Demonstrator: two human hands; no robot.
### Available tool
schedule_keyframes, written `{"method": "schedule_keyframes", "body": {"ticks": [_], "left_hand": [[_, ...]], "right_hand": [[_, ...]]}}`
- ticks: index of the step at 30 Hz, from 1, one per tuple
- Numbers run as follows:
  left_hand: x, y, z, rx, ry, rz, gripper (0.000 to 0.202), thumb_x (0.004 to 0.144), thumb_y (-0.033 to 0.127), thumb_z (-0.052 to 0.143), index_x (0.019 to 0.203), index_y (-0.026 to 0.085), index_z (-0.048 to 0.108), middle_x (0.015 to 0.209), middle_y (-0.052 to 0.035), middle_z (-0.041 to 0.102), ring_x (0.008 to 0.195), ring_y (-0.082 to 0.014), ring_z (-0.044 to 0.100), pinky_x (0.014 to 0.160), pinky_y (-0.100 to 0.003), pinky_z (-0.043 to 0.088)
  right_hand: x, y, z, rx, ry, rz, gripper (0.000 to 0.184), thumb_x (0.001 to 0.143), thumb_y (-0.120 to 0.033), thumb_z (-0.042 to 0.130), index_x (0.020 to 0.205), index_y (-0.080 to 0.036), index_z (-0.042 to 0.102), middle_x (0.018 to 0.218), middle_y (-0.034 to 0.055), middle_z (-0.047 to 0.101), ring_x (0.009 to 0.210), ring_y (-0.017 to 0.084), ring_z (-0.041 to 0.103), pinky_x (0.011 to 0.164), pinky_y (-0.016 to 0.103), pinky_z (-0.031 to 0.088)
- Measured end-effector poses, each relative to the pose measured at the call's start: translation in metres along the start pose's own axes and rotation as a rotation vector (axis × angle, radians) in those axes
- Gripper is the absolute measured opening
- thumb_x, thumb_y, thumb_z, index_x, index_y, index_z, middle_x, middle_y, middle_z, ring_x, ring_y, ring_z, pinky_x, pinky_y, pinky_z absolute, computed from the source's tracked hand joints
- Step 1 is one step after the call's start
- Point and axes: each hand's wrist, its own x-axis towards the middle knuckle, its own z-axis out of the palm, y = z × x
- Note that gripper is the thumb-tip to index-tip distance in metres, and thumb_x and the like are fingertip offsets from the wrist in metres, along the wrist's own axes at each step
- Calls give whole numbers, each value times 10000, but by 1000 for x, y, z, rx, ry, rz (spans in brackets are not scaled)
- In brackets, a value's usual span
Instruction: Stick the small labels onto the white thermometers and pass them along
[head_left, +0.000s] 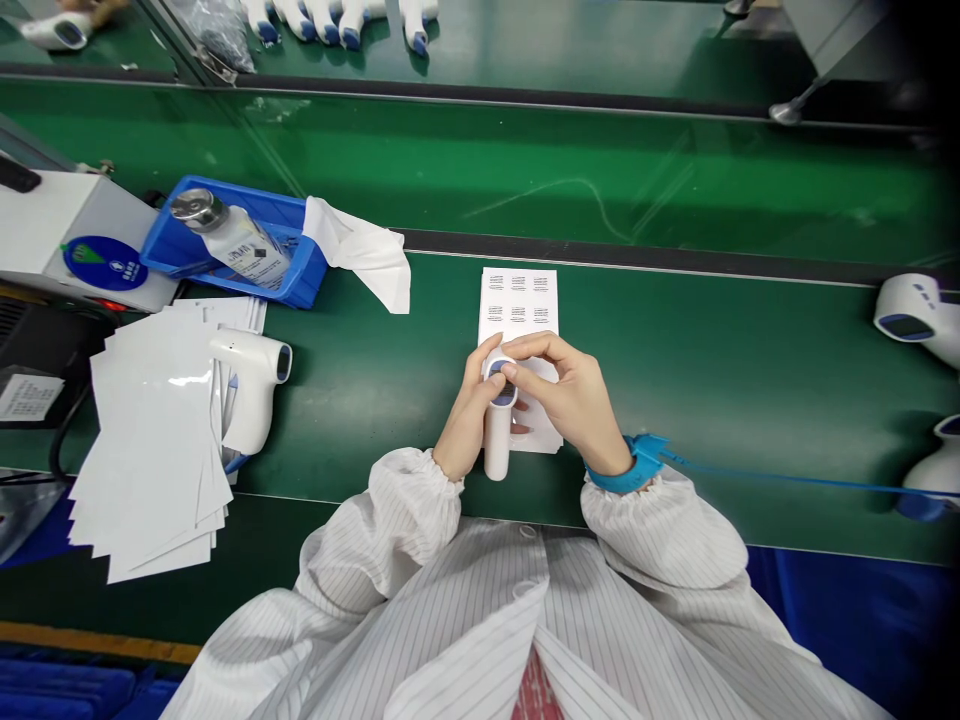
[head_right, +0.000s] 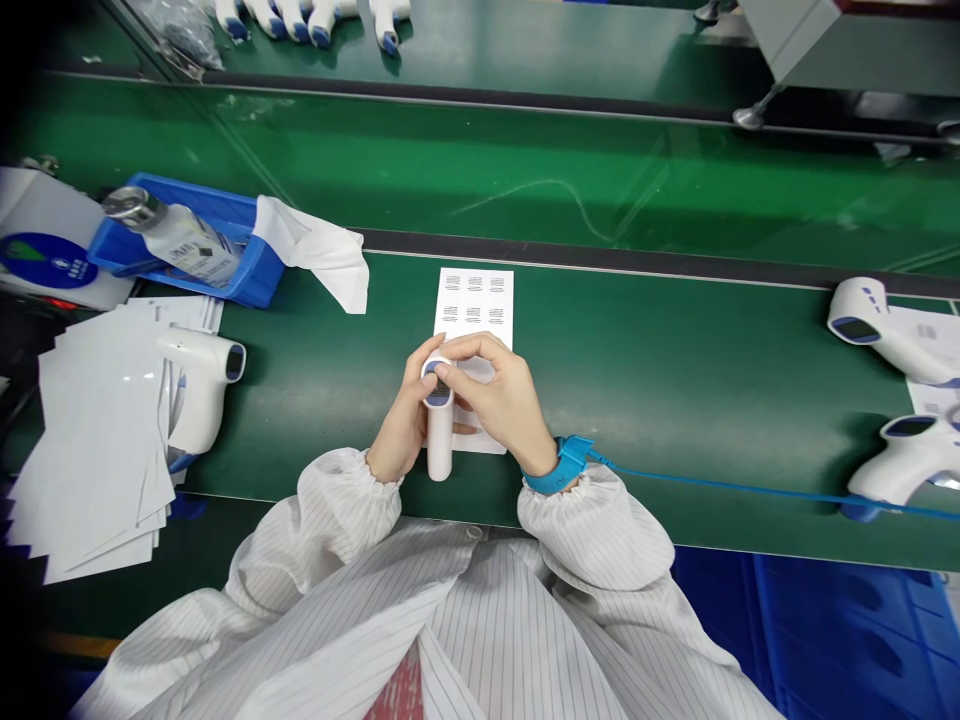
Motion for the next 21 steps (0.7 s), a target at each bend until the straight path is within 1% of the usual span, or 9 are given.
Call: {"method": "schedule_keyframes", "body": {"ticks": [1,3,5,8,10,13,15,18,21], "left_hand": [[1,3,0,5,11,-8,475,888,427,482,1353,382,399,1225,-40,539,868,-213,611,620,-335,560],[0,7,1,11,31,-15,415,895,411,471,1306,363,438,1170,-38,556,857,-208,616,627,-331,558],[-2,11,3,6,42,-10,387,901,381,473,1286,356,443,1202,-34,536,900,-206,613,665,-327,560],[-8,17,6,28,46,35,369,906,357,479,1273,348,438,1257,-29,505,990,-208,592,738,-329,554],[-11,19,8,83,60,80,371,905,353,482,1273,341,439,1217,-31,517,1012,-207,573,765,-332,542],[-14,20,10,179,97,135,373,903,333,488,1274,335,450,1182,-25,522,1009,-189,552,844,-341,504],[-16,19,11,228,124,172,360,906,310,486,1265,332,462,1151,-15,529,982,-170,540,883,-328,471],[-19,18,12,277,147,223,348,908,288,484,1253,335,473,1067,-2,547,906,-147,529,870,-296,453],[-22,18,12,285,162,240,344,906,286,487,1245,343,480,1094,-2,547,921,-150,531,877,-292,449]], "right_hand": [[0,-1,-1,3,-14,-14,73,827,-294,667,840,-224,683,952,20,697,950,191,643,905,367,495],[-1,-2,-3,25,-48,-15,122,882,-304,601,864,-226,693,984,25,705,989,191,641,940,372,478],[-4,-2,-6,62,-58,20,156,907,-321,567,895,-225,689,1001,31,707,986,190,645,937,376,484],[-10,-4,-8,75,5,33,100,852,-314,648,882,-221,668,1005,33,682,963,192,643,902,374,506],[-14,-6,-8,16,72,-23,64,808,-267,696,836,-219,664,1007,32,656,987,195,629,906,374,501],[-16,-14,-7,-108,121,-113,46,805,-200,686,772,-224,663,974,28,639,979,191,621,899,373,494],[-18,-21,-7,-162,96,-150,89,806,-171,670,744,-231,650,925,17,643,926,185,629,864,363,503],[-24,-29,-7,-217,54,-170,121,812,-161,650,727,-235,607,835,-5,654,834,170,644,787,330,512],[-32,-35,-6,-302,39,-106,75,830,-230,649,831,-246,576,778,-20,675,735,160,663,666,295,505]]}}
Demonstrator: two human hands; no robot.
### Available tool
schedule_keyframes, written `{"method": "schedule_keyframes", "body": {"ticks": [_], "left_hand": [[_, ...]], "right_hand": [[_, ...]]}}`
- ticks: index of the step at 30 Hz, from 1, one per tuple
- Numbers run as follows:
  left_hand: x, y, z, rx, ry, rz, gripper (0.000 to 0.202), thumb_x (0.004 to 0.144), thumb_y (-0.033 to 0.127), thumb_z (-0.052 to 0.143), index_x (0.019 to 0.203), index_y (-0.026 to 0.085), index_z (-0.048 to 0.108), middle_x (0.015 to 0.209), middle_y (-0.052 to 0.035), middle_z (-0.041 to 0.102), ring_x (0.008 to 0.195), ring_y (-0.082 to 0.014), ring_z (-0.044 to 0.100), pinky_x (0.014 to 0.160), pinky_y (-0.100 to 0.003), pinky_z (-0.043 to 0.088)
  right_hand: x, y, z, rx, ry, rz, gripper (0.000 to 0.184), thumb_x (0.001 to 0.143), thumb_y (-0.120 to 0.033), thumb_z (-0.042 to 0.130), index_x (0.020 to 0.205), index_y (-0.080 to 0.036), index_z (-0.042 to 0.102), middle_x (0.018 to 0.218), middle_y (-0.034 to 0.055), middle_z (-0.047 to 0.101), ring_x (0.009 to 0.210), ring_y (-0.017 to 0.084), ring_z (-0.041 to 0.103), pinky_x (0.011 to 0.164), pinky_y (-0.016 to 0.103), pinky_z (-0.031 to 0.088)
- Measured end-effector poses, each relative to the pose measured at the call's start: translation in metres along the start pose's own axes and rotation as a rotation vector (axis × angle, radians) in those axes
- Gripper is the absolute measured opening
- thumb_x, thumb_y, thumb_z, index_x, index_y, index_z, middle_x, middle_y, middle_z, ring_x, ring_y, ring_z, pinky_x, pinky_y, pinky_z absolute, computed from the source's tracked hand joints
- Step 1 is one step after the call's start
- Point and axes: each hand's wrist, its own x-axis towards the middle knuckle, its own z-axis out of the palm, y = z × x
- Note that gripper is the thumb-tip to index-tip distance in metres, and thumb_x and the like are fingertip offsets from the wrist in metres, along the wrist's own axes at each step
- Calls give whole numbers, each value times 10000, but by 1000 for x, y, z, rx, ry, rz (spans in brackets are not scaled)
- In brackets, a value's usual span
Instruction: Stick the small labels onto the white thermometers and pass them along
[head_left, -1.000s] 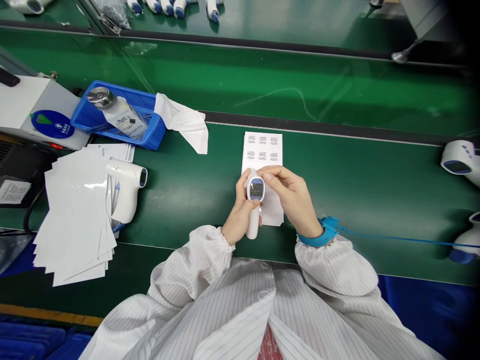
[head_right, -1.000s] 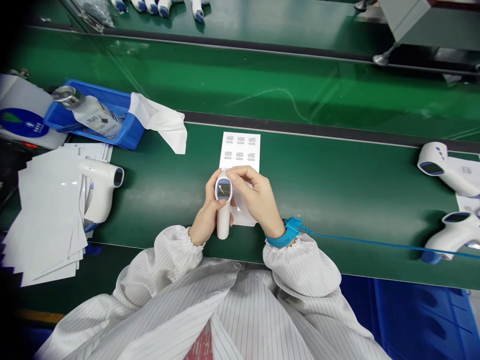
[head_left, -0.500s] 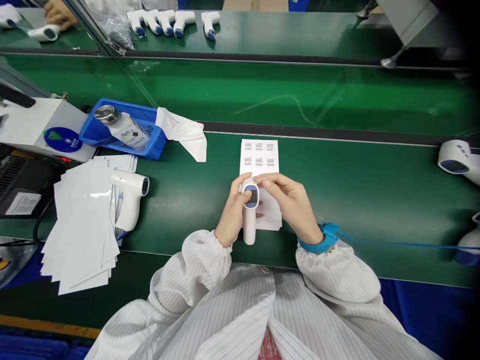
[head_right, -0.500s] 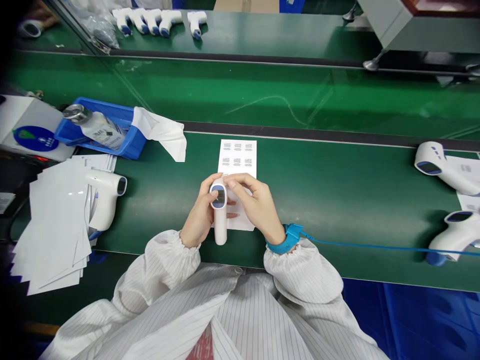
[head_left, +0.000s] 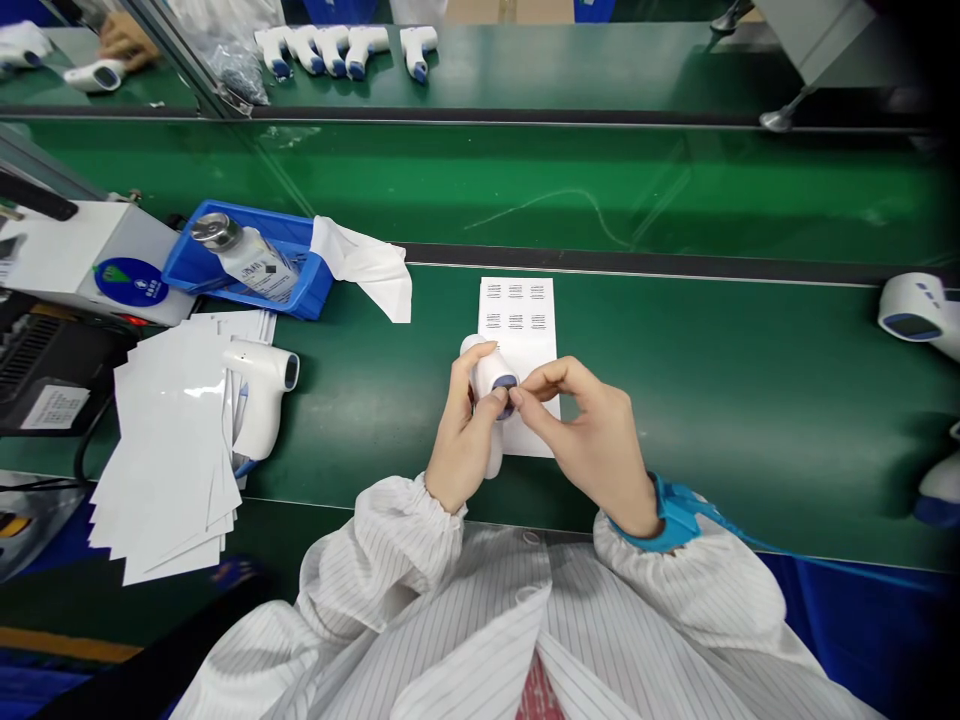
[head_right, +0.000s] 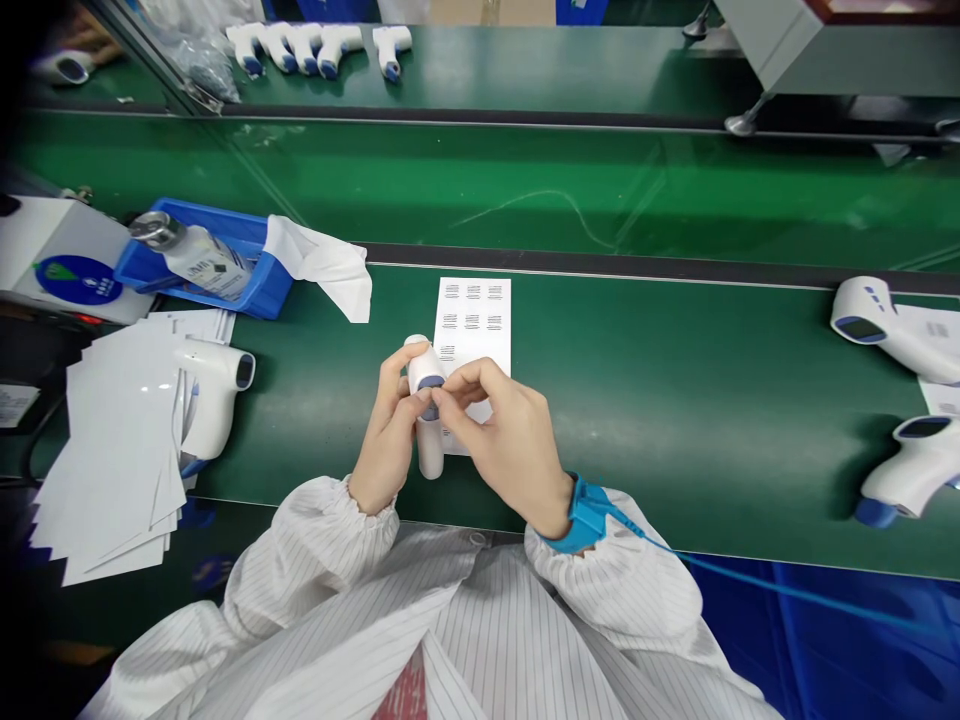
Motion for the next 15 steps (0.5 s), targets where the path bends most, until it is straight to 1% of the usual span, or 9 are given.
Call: {"method": "schedule_keyframes", "body": {"ticks": [2,4,7,9,12,15], "left_hand": [[-1,0,-1,-5,12,-10,347,902,284,491,1243,345,486,1115,-7,543,968,-163,533,898,-301,443],[-1,0,-1,-21,20,-24,353,895,284,497,1241,349,491,1119,-6,545,989,-169,534,911,-306,441],[-1,1,-2,-66,19,-60,358,885,283,503,1236,349,495,1098,1,551,962,-162,542,886,-298,459],[0,3,-2,-138,-13,-107,348,891,291,488,1234,348,483,1107,0,549,943,-160,554,840,-298,489],[0,8,-4,-259,-73,-212,348,908,341,467,1254,370,445,1157,-6,543,925,-174,587,749,-315,537],[0,12,-7,-309,-105,-282,408,895,387,502,1294,399,416,1146,-8,550,897,-183,600,683,-314,551]], "right_hand": [[-3,-3,0,-50,-34,54,162,822,-252,656,943,-260,549,789,-23,694,724,169,678,621,289,492],[-3,-3,0,-32,-73,93,237,809,-227,652,1000,-266,517,805,-26,703,742,175,685,627,291,492],[1,-2,-2,149,-137,155,225,801,-211,647,968,-249,501,784,-31,694,705,155,664,643,290,501],[5,0,-4,280,-169,206,200,806,-228,648,941,-235,500,734,-38,673,647,138,638,621,283,500],[9,2,-6,364,-149,236,162,821,-229,633,933,-225,515,680,-48,632,629,129,618,615,278,495],[11,4,-7,383,-97,220,159,823,-238,641,945,-221,542,747,-25,629,707,138,630,665,289,509]]}}
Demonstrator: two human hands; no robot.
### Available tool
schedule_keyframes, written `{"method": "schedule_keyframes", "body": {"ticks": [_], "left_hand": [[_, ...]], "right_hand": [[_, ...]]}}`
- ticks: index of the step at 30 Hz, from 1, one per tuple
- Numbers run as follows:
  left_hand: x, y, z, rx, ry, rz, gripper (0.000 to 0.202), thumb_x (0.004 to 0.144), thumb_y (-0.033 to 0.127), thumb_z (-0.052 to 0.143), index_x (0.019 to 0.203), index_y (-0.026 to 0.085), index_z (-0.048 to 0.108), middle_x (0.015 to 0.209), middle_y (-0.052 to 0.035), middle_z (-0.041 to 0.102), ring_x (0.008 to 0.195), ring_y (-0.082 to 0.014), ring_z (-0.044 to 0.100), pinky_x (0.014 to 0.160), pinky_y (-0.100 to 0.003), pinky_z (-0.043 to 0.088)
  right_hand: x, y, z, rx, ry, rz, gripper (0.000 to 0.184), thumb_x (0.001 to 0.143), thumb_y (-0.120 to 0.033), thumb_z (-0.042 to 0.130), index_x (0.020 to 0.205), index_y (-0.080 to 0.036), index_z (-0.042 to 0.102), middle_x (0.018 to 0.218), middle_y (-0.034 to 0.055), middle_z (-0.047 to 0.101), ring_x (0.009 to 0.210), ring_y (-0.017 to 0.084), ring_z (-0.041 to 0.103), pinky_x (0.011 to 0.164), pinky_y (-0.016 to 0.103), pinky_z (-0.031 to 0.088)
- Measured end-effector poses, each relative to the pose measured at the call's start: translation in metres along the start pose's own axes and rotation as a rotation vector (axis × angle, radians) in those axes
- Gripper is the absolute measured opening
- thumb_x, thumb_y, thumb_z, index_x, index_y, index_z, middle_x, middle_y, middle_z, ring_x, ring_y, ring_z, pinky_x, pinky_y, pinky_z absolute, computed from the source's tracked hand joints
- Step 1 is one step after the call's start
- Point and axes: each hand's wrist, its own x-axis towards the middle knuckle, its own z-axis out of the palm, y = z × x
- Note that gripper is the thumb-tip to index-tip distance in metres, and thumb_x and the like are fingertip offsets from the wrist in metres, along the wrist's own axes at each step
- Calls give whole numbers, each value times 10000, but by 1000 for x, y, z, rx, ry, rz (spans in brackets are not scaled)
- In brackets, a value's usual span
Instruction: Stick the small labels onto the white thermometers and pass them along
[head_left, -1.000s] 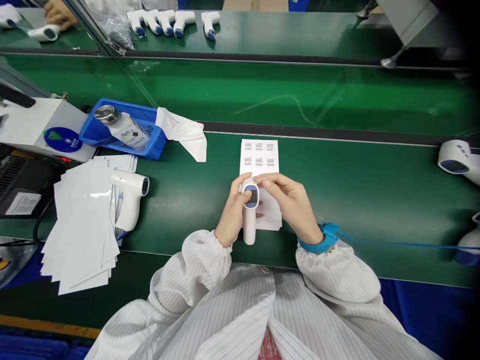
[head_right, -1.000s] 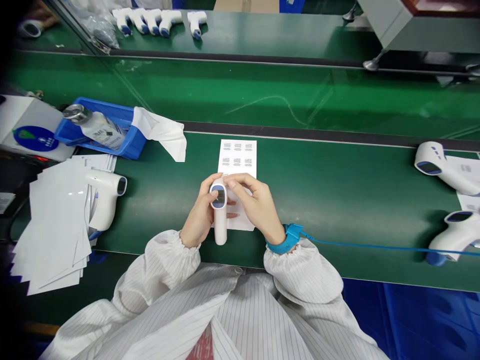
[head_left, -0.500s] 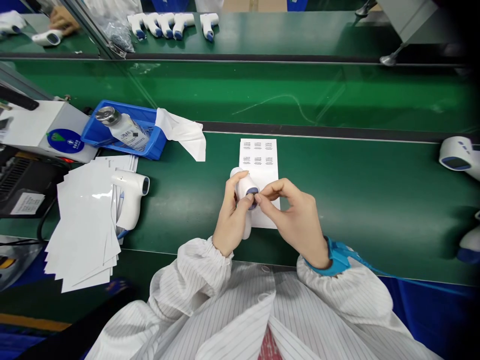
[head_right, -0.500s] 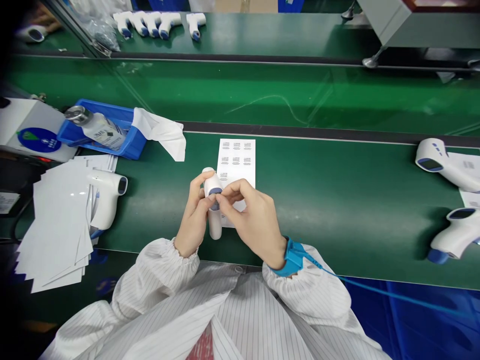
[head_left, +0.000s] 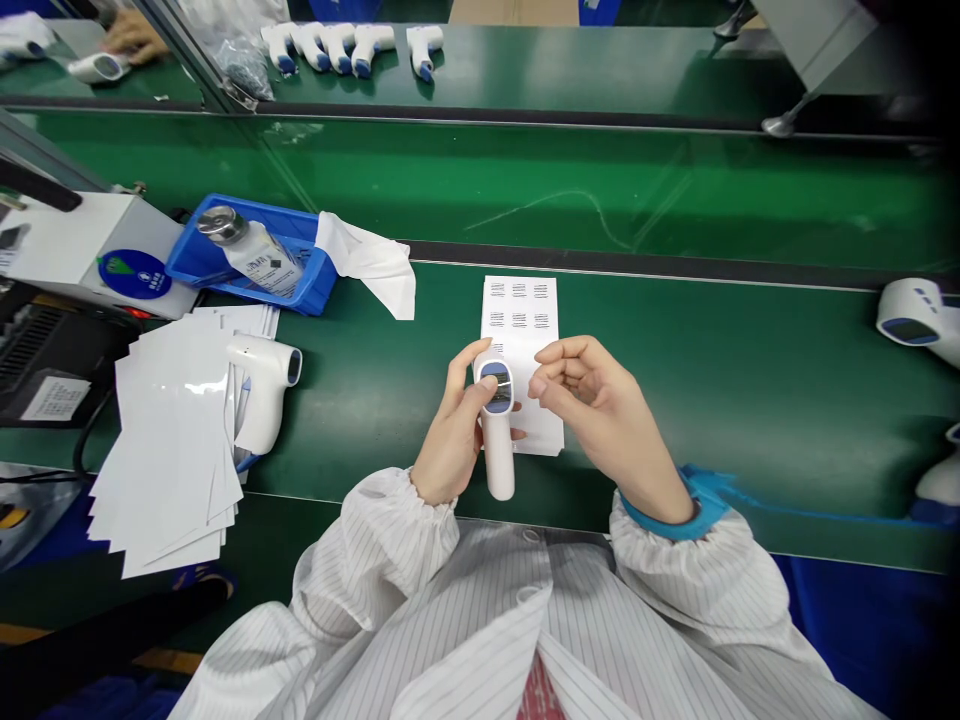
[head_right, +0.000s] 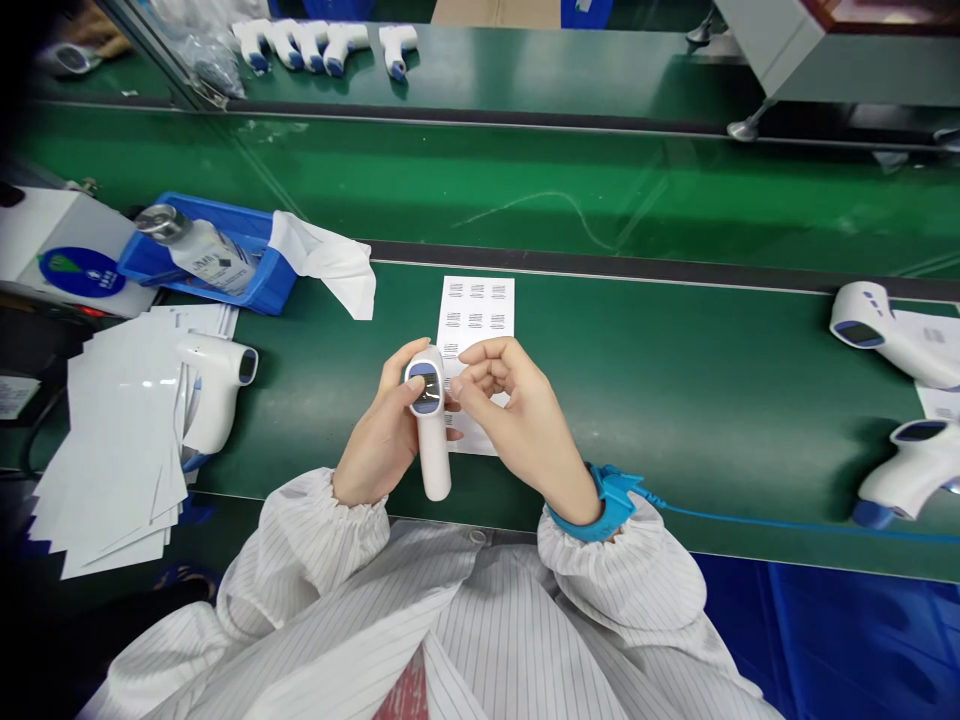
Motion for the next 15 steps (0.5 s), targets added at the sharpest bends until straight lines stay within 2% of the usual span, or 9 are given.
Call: {"method": "schedule_keyframes", "body": {"ticks": [6,10,15], "left_hand": [[-5,3,-2,27,-62,0,692,786,211,659,1371,416,352,989,7,533,815,-147,547,685,-283,519],[-7,2,-3,99,-88,57,834,727,95,684,1395,423,310,1072,10,539,874,-144,555,766,-285,496],[-10,2,-1,196,-107,116,834,753,90,649,1426,389,257,1240,-24,510,1080,-211,550,871,-335,493]], "right_hand": [[2,5,1,-31,-23,-80,176,833,-306,664,965,-237,572,951,18,634,852,161,623,773,323,529],[3,6,2,-76,-93,-167,150,860,-310,638,992,-256,590,1081,28,608,1010,188,595,869,349,509],[7,3,7,-88,-109,-213,132,894,-301,593,1021,-266,587,1109,30,597,1069,199,582,934,376,482]]}}
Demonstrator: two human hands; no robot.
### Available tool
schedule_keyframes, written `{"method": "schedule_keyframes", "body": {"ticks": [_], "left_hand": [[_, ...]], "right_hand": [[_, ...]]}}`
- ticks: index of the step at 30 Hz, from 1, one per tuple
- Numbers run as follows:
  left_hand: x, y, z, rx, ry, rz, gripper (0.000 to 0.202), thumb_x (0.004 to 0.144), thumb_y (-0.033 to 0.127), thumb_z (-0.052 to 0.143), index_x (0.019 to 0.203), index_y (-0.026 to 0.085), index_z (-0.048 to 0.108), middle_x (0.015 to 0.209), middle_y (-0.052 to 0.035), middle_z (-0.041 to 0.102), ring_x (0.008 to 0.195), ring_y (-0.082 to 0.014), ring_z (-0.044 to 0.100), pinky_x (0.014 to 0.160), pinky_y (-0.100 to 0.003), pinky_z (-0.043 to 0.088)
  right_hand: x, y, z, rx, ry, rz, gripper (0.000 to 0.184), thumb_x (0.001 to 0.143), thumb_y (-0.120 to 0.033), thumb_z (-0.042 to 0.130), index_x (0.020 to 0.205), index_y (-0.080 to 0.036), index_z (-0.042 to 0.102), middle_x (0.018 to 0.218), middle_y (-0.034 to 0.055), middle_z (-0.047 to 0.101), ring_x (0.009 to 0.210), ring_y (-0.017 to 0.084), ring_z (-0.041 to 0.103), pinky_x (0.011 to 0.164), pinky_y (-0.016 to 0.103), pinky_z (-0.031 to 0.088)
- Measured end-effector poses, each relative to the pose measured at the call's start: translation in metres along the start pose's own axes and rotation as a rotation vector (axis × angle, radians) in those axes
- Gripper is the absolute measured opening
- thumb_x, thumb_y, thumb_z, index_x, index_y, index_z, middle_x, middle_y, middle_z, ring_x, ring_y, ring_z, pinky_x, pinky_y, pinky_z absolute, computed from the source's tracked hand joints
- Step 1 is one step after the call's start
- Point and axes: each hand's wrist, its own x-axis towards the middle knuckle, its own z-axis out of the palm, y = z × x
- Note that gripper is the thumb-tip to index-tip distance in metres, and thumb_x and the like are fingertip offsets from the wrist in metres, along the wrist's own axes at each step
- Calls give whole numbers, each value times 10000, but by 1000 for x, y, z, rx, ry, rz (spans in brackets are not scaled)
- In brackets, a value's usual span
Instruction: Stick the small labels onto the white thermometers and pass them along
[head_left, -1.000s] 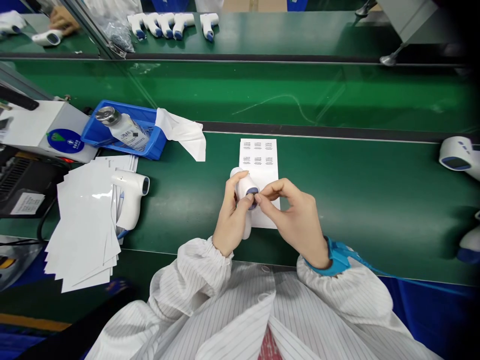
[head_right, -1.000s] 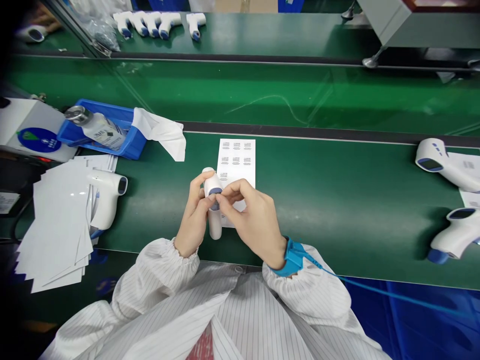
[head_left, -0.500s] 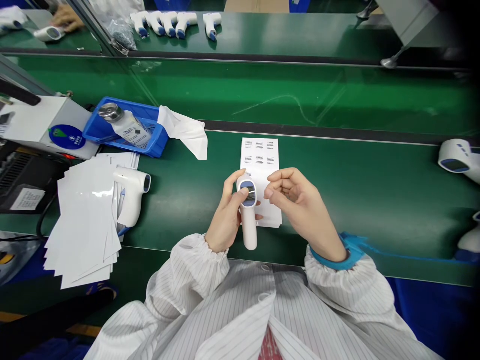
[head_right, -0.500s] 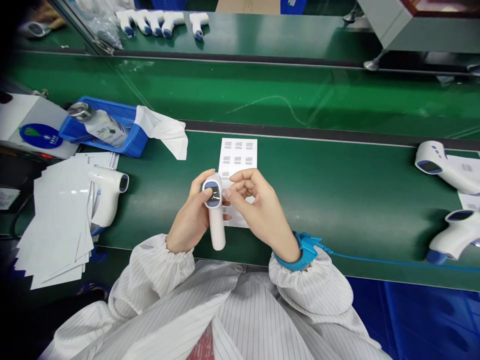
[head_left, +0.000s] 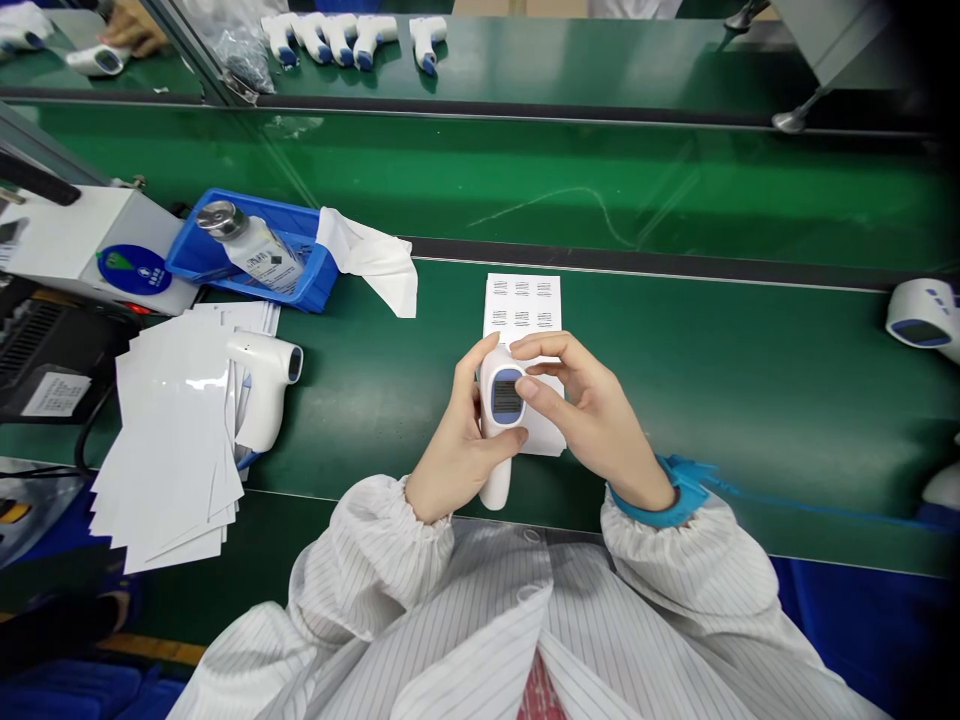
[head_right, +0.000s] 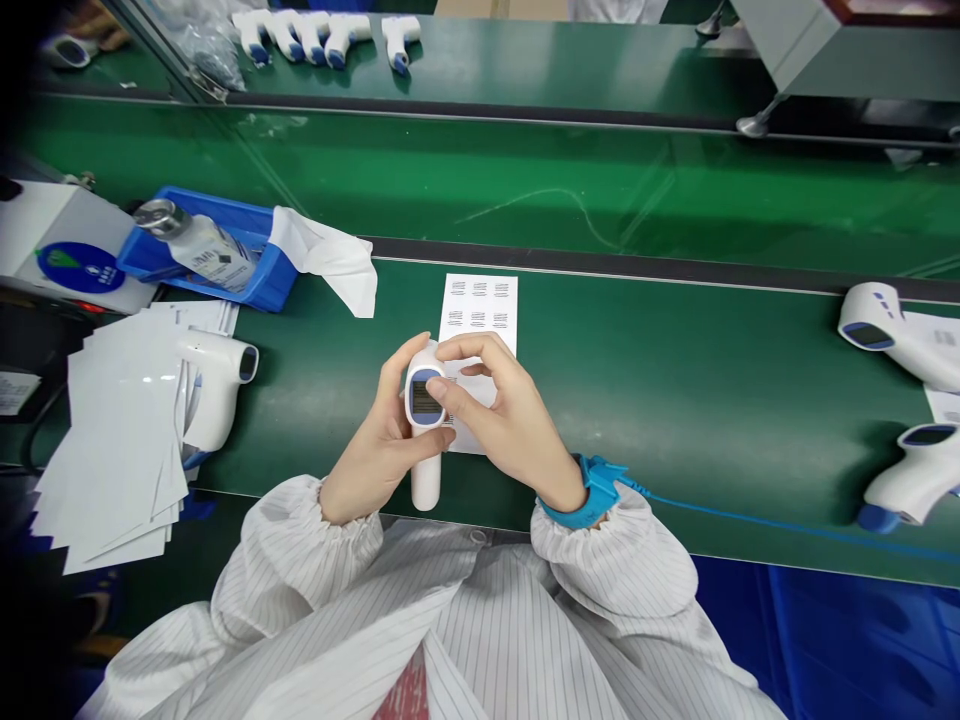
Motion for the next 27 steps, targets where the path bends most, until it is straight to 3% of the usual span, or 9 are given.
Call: {"method": "schedule_keyframes", "body": {"ticks": [3,8,10,15,18,21,24,25,27], "left_hand": [[0,2,1,30,-33,38,798,764,84,616,1419,369,260,1342,-31,456,1184,-239,508,922,-357,482],[0,4,-1,109,-31,58,818,707,17,544,1402,330,246,1451,-48,343,1234,-255,466,943,-377,474],[0,4,-2,135,-36,52,825,694,10,539,1402,313,244,1447,-60,342,1210,-259,475,923,-378,480],[-3,7,-1,71,-67,23,819,714,13,535,1419,297,229,1367,-70,407,1152,-237,506,894,-348,477],[-4,8,3,42,-78,-45,848,693,2,536,1424,304,233,1268,-62,477,877,-152,567,682,-254,488],[-1,6,8,-24,-59,-114,870,676,3,551,1426,321,245,1119,-36,535,632,-77,490,533,-205,430],[9,4,11,-145,105,-66,845,726,72,595,1433,357,231,991,-1,560,720,-110,555,652,-240,494],[15,4,11,-179,180,-34,826,756,113,603,1438,377,219,989,3,570,821,-135,588,750,-273,509],[27,4,10,-198,294,15,775,824,205,588,1453,410,184,1077,-6,594,1052,-177,586,959,-352,450]], "right_hand": [[4,0,2,-50,-9,2,155,894,-295,585,1045,-268,572,1140,33,588,1114,205,565,993,397,452],[6,2,-1,-121,-215,21,471,772,-235,712,1186,-299,495,1291,44,492,1235,227,485,1048,412,420],[4,2,-3,-154,-240,-18,512,745,-211,738,1189,-304,501,1278,41,493,1244,225,471,1057,409,410],[3,-1,-3,-196,-73,-116,281,810,-215,697,1072,-265,607,1127,37,593,1110,205,562,968,381,455],[7,2,-1,-209,58,-188,64,881,-202,612,914,-236,655,942,19,655,935,178,618,846,337,483],[8,8,4,-206,208,-194,70,891,-210,598,832,-222,635,894,13,654,882,169,615,817,324,472],[0,15,10,-79,356,-41,71,910,-288,566,891,-220,570,925,15,618,901,166,598,822,320,465],[-3,18,11,-12,313,41,98,911,-317,556,915,-219,546,918,12,610,880,162,597,799,313,470],[-6,25,13,85,-5,209,179,876,-351,594,964,-212,524,933,17,622,849,167,607,739,299,483]]}}
